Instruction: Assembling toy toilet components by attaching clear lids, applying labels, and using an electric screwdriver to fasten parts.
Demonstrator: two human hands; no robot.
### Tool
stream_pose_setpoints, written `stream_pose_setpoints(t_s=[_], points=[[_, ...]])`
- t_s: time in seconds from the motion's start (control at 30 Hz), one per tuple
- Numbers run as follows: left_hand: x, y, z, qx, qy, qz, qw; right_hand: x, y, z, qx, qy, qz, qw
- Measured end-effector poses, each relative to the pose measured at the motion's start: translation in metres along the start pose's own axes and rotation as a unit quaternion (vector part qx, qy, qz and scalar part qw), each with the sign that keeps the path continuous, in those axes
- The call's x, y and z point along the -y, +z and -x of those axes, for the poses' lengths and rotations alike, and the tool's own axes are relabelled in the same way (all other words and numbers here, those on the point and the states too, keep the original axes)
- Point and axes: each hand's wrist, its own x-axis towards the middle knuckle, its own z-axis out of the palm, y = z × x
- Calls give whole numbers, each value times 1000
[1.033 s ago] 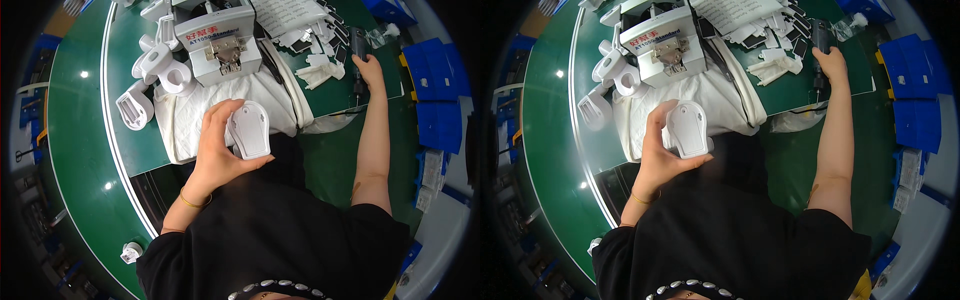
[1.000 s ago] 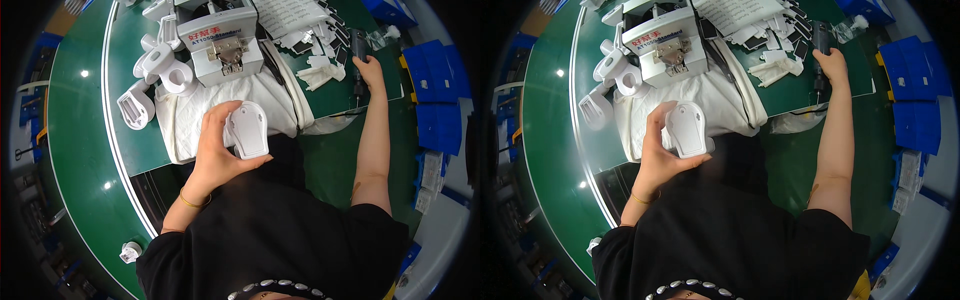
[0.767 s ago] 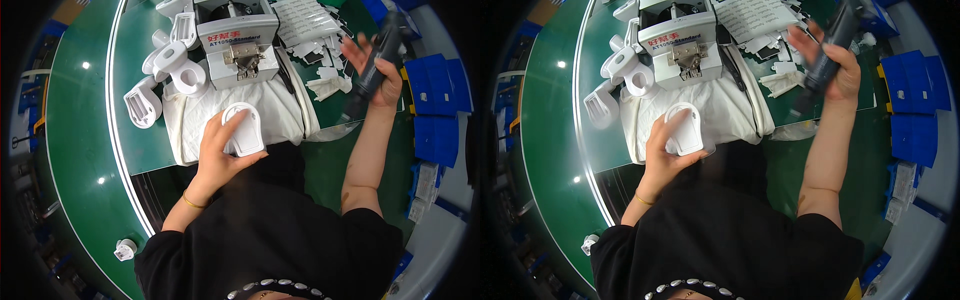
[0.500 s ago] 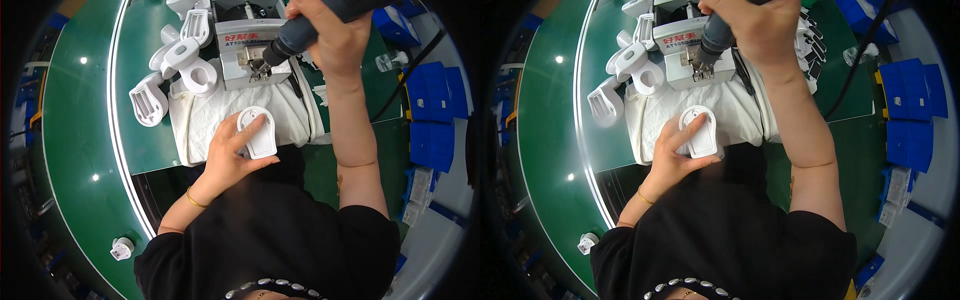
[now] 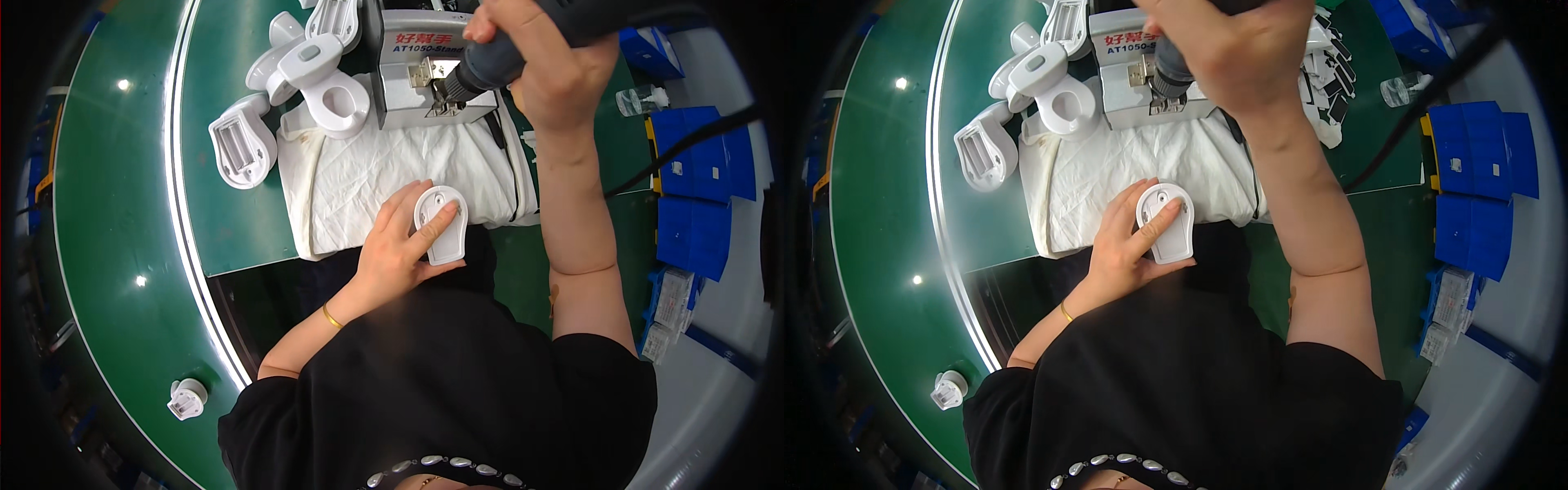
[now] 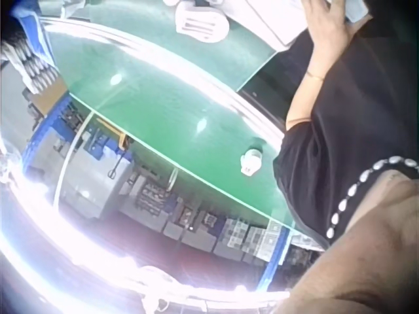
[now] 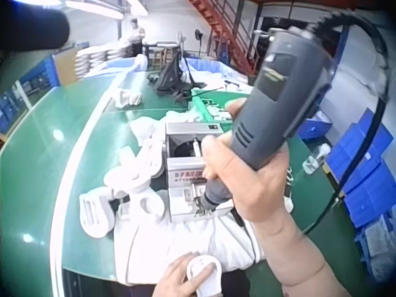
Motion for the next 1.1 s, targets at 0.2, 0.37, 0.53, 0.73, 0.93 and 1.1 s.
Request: stream_pose_setpoints(t_s=[0.2,0.37,0.53,0.73,0.93,1.1], points=[[1,0,2,-13,-6,1,1000,40,-20,39,123,73,42,989],[4,0,2,-8,-2,-11,1000,67,24,69,16,112,139,984],[6,2,5,-11,-8,-5,1000,70,22,71,67,126,205,968],[4,2,2,-8,-8,9,1000,79,16,71,125,134,289,940],[4,2,6,-23,-19,2,1000,80,13,72,188,141,354,905],[3,3,4,-18,-21,10,1000,86,12,74,238,145,421,863]])
